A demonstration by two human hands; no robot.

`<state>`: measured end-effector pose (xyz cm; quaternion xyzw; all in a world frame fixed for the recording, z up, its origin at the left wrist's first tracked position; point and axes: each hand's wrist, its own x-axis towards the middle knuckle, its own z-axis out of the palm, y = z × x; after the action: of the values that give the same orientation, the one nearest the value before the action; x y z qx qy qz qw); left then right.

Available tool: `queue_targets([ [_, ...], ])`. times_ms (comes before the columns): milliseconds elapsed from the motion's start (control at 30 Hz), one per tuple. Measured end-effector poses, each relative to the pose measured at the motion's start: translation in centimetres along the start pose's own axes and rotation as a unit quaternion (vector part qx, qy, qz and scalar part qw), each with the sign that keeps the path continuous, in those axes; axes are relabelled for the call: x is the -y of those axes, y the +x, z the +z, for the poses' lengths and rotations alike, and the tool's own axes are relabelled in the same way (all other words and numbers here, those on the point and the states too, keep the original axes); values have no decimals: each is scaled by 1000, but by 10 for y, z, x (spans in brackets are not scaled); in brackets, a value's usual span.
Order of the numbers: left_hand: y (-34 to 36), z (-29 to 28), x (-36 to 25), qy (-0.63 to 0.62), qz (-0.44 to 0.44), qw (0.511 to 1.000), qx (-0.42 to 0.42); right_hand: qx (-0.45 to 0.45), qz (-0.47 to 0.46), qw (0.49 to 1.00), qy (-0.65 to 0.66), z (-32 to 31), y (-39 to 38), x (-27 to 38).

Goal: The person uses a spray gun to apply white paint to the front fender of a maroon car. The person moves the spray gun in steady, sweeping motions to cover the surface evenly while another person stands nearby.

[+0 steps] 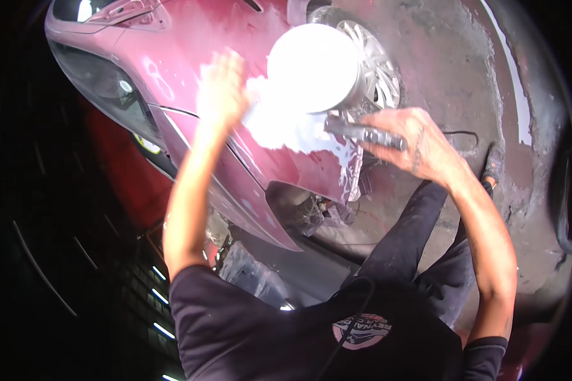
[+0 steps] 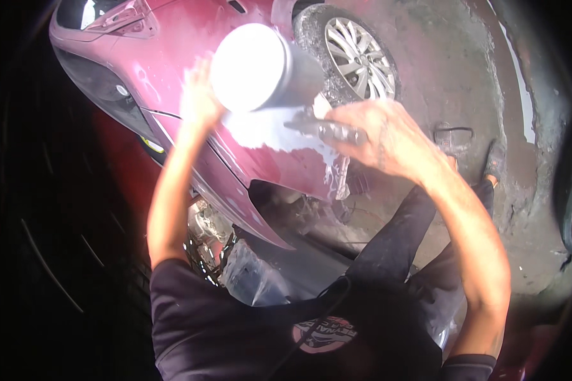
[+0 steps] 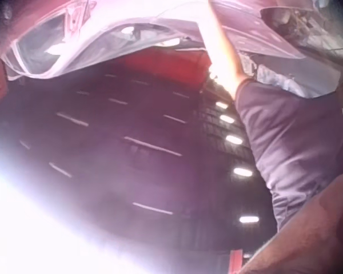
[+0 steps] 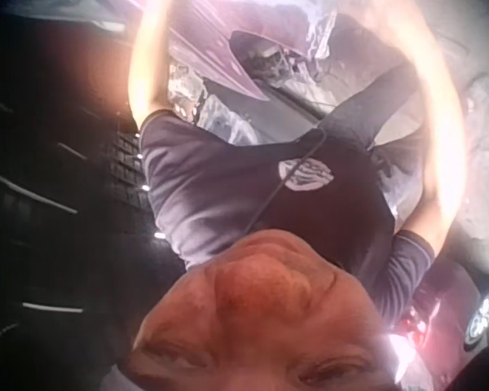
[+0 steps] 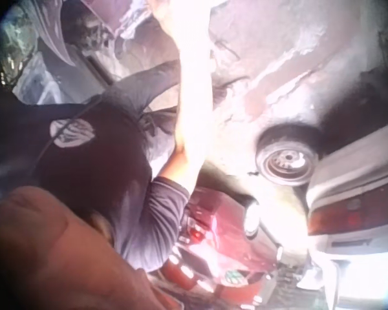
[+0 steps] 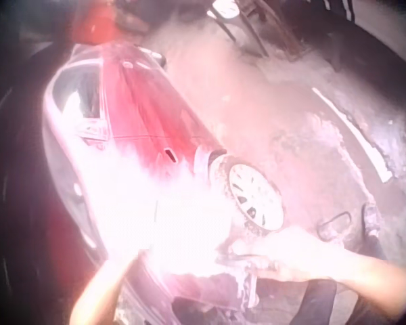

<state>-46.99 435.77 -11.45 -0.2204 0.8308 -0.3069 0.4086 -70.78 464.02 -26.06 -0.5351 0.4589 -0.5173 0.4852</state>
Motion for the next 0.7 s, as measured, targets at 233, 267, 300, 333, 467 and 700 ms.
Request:
queue_targets([
  [233, -52, 9, -110, -32, 48, 997, 58, -22, 0, 1000, -8, 4, 13, -12],
  [267, -85, 13, -150, -104, 105, 987, 64, -66, -33, 997, -16, 12, 9, -20],
  [300, -117, 20, -182, -80, 169, 977, 98, -66, -35, 997, -21, 14, 3, -22],
  [333, -140, 22, -202, -52, 246, 960, 125, -63, -38, 997, -25, 16, -4, -23],
  [467, -108, 29, -181, -70, 313, 941, 111, -43, -8, 999, -29, 13, -17, -39],
  [700, 13, 114, -150, -173, 114, 976, -71, -74, -3, 996, -42, 27, -40, -64],
])
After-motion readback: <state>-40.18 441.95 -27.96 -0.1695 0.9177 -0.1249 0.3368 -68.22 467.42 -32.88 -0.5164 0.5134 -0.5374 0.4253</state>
